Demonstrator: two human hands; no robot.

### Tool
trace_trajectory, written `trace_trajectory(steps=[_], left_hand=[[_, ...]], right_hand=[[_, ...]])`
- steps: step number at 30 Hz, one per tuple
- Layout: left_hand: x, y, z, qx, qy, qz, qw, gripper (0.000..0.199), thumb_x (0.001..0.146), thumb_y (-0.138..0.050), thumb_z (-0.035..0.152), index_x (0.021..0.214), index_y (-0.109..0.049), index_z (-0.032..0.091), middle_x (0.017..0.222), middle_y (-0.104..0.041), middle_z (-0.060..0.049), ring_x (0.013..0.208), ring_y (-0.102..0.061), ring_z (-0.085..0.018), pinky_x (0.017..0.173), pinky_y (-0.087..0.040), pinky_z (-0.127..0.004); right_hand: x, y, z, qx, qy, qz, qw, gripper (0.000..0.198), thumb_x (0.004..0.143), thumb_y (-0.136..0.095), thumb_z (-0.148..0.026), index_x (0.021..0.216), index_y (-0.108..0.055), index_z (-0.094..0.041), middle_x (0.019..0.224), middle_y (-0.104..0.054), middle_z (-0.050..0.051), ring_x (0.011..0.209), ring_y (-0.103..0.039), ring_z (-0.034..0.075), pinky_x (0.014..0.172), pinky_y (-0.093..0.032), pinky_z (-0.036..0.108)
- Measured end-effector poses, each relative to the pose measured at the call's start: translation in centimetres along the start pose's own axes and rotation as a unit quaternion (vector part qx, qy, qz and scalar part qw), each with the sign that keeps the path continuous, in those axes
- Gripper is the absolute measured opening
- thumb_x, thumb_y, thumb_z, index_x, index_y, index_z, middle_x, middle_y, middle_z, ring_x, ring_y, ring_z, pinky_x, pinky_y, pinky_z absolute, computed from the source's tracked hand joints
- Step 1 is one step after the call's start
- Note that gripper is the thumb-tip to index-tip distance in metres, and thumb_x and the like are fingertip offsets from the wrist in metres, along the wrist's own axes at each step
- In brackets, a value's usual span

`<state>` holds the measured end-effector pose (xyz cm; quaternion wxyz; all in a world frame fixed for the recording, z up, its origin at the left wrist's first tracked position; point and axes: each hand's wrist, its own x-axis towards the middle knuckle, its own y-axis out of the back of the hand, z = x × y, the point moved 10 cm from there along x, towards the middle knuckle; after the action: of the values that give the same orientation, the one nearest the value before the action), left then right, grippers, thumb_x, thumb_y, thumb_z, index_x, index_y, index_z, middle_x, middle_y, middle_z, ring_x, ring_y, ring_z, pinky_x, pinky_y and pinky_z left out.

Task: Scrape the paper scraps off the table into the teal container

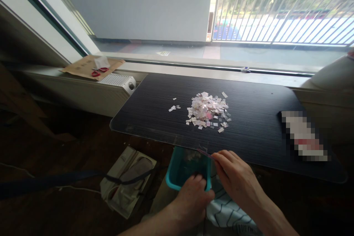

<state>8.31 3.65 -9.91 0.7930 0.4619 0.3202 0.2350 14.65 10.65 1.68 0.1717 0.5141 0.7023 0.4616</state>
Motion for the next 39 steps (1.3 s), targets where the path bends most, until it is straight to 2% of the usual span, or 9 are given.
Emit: trace_trajectory(steps=[2, 6, 9, 13, 21, 27, 32, 36, 39], left_hand=[[0.0, -0.2, -0.1, -0.001, 0.000, -0.001, 1.000, 0.014, 0.079, -0.061, 0.018, 0.093, -0.062, 0.021, 0.092, -0.056, -0.010, 0.094, -0.050, -0.027, 0.082, -0.043, -0.038], [0.1, -0.2, -0.1, -0.005, -0.003, -0.004, 1.000, 0.009, 0.080, -0.062, 0.019, 0.089, -0.062, 0.019, 0.089, -0.057, -0.009, 0.094, -0.050, -0.027, 0.082, -0.043, -0.039], [0.3, 0.1, -0.1, -0.009, -0.004, -0.006, 1.000, 0.007, 0.081, -0.062, 0.020, 0.087, -0.063, 0.019, 0.086, -0.056, -0.010, 0.091, -0.050, -0.027, 0.081, -0.043, -0.039], [0.3, 0.3, -0.1, -0.018, 0.001, -0.002, 1.000, 0.007, 0.083, -0.061, 0.021, 0.089, -0.064, 0.019, 0.089, -0.058, -0.010, 0.093, -0.050, -0.027, 0.080, -0.044, -0.039], [0.2, 0.1, -0.3, -0.020, 0.003, -0.003, 1.000, 0.008, 0.081, -0.063, 0.021, 0.089, -0.064, 0.019, 0.088, -0.057, -0.009, 0.091, -0.050, -0.026, 0.078, -0.044, -0.037], [0.1, 0.3, -0.4, -0.020, 0.006, -0.001, 1.000, 0.010, 0.079, -0.062, 0.019, 0.089, -0.064, 0.020, 0.089, -0.057, -0.009, 0.092, -0.050, -0.027, 0.079, -0.044, -0.038], [-0.1, 0.5, -0.5, -0.028, 0.003, 0.017, 0.999, 0.016, 0.078, -0.061, 0.015, 0.093, -0.064, 0.021, 0.091, -0.057, -0.009, 0.092, -0.050, -0.026, 0.078, -0.043, -0.038], [-0.1, 0.6, -0.5, -0.030, 0.007, 0.027, 0.999, 0.015, 0.078, -0.059, 0.013, 0.091, -0.064, 0.020, 0.091, -0.057, -0.009, 0.092, -0.051, -0.026, 0.077, -0.043, -0.037], [0.0, 0.6, -0.4, -0.026, 0.003, 0.020, 0.999, 0.018, 0.076, -0.059, 0.009, 0.091, -0.064, 0.019, 0.090, -0.057, -0.010, 0.092, -0.051, -0.026, 0.078, -0.043, -0.037]], right_hand=[[0.3, 0.6, 0.7, -0.010, -0.007, 0.012, 1.000, 0.022, 0.095, -0.041, -0.012, 0.099, -0.062, -0.018, 0.090, -0.065, 0.006, 0.081, -0.058, 0.020, 0.073, -0.048, 0.031], [0.8, 3.5, 4.4, -0.095, -0.073, 0.091, 0.989, 0.019, 0.095, -0.044, -0.020, 0.099, -0.063, -0.019, 0.091, -0.066, 0.005, 0.083, -0.061, 0.020, 0.072, -0.045, 0.030], [0.7, 4.2, 5.9, -0.131, -0.097, 0.093, 0.982, 0.019, 0.095, -0.045, -0.021, 0.098, -0.064, -0.019, 0.089, -0.066, 0.005, 0.082, -0.062, 0.021, 0.069, -0.044, 0.030], [0.4, 3.4, 5.2, -0.091, -0.068, 0.051, 0.992, 0.021, 0.096, -0.043, -0.019, 0.098, -0.064, -0.019, 0.089, -0.065, 0.004, 0.082, -0.062, 0.018, 0.071, -0.044, 0.028], [0.3, 4.5, 6.6, -0.112, -0.103, 0.075, 0.986, 0.020, 0.094, -0.045, -0.021, 0.096, -0.065, -0.020, 0.087, -0.066, 0.004, 0.079, -0.063, 0.019, 0.067, -0.044, 0.029], [0.7, 3.7, 5.3, -0.094, -0.044, 0.036, 0.994, 0.023, 0.096, -0.042, -0.018, 0.101, -0.064, -0.021, 0.095, -0.068, 0.005, 0.085, -0.063, 0.019, 0.074, -0.049, 0.029], [-1.9, 4.2, 5.0, -0.076, -0.032, -0.005, 0.997, 0.022, 0.097, -0.041, -0.017, 0.105, -0.062, -0.021, 0.098, -0.066, 0.005, 0.085, -0.062, 0.018, 0.074, -0.050, 0.030], [-5.7, 4.7, 4.8, -0.047, -0.050, -0.052, 0.996, 0.020, 0.098, -0.042, -0.020, 0.107, -0.059, -0.024, 0.100, -0.064, 0.004, 0.087, -0.062, 0.016, 0.073, -0.051, 0.027], [-7.3, 5.1, 4.5, -0.040, -0.059, -0.060, 0.996, 0.019, 0.098, -0.043, -0.021, 0.109, -0.058, -0.026, 0.100, -0.063, 0.003, 0.085, -0.062, 0.016, 0.071, -0.050, 0.027]])
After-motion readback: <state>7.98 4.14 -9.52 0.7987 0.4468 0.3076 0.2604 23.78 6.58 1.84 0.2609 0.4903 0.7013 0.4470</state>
